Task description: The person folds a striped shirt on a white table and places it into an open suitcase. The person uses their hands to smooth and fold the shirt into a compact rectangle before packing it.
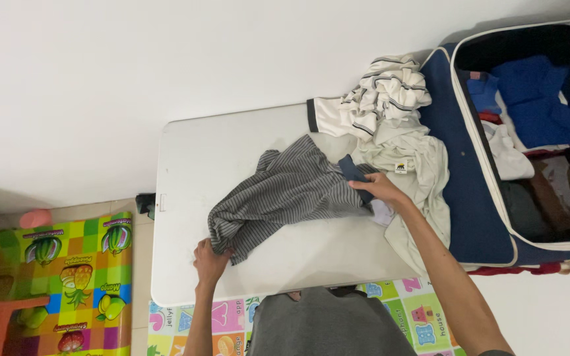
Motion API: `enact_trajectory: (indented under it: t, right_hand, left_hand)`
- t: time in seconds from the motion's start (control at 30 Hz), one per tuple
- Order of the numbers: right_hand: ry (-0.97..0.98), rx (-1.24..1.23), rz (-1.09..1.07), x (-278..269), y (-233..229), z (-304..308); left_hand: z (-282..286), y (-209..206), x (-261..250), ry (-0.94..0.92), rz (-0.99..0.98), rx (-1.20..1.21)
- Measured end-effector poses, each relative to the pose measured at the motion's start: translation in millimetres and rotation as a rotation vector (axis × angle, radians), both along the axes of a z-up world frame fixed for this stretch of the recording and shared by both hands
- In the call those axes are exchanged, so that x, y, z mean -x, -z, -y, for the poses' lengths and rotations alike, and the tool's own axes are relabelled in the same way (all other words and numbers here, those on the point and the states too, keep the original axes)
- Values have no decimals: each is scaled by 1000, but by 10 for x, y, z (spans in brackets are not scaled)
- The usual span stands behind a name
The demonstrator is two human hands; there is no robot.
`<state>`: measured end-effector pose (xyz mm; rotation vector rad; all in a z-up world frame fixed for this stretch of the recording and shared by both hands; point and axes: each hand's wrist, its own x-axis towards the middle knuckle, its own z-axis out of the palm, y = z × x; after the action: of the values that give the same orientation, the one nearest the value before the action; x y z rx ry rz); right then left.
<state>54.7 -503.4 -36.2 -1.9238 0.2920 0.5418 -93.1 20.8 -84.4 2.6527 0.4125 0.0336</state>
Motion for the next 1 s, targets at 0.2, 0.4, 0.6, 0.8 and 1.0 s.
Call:
enact_trajectory:
  t: [0.2, 0.4, 0.6, 0.8, 1.0]
  right_hand:
    - [108, -336, -21, -115, -621, 58]
    - [330, -366, 70, 74, 140, -250]
    - [202, 220, 405, 631, 725, -554]
    - [118, 507, 696, 795, 1026, -635]
    - [266, 329, 424, 511, 885, -274]
  left_hand:
    - [-471, 290, -241, -373, 123, 655]
    - [-307, 307, -247, -564, 49, 1043]
    - [531, 623, 188, -454, 220, 559]
    - [831, 686, 306, -873, 181, 1275]
    - [194, 619, 119, -1010, 384, 1686]
